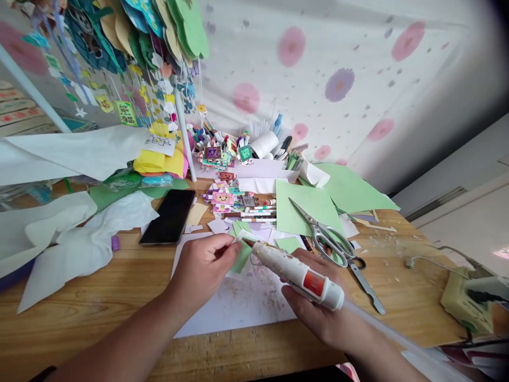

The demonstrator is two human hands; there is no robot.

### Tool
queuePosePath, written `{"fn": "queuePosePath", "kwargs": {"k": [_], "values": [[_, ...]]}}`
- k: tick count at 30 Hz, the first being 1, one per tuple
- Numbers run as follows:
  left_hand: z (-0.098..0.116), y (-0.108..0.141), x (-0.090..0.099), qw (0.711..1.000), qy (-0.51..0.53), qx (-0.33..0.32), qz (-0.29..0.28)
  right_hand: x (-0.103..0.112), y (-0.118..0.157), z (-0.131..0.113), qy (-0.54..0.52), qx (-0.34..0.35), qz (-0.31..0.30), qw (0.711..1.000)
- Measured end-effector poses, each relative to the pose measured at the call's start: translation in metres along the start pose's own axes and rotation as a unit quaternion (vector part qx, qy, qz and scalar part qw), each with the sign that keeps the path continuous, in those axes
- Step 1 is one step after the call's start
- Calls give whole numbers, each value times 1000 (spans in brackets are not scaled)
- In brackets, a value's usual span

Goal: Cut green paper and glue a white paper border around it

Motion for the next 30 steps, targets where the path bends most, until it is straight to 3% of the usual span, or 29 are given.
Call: {"fn": "queuePosePath", "kwargs": {"k": [30], "values": [[4, 2, -3, 997, -60, -41, -2, -4, 6, 19, 21, -9, -12, 1000]]}}
Point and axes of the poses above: each hand's wrist, its own y-axis away from the middle knuckle, its own x-axis out of the back of the hand, z = x × y, the point moved 9 cm from there along -y, towards the middle knuckle, and after that the axes turned 2 degrees about y, right-handed, at the moved point
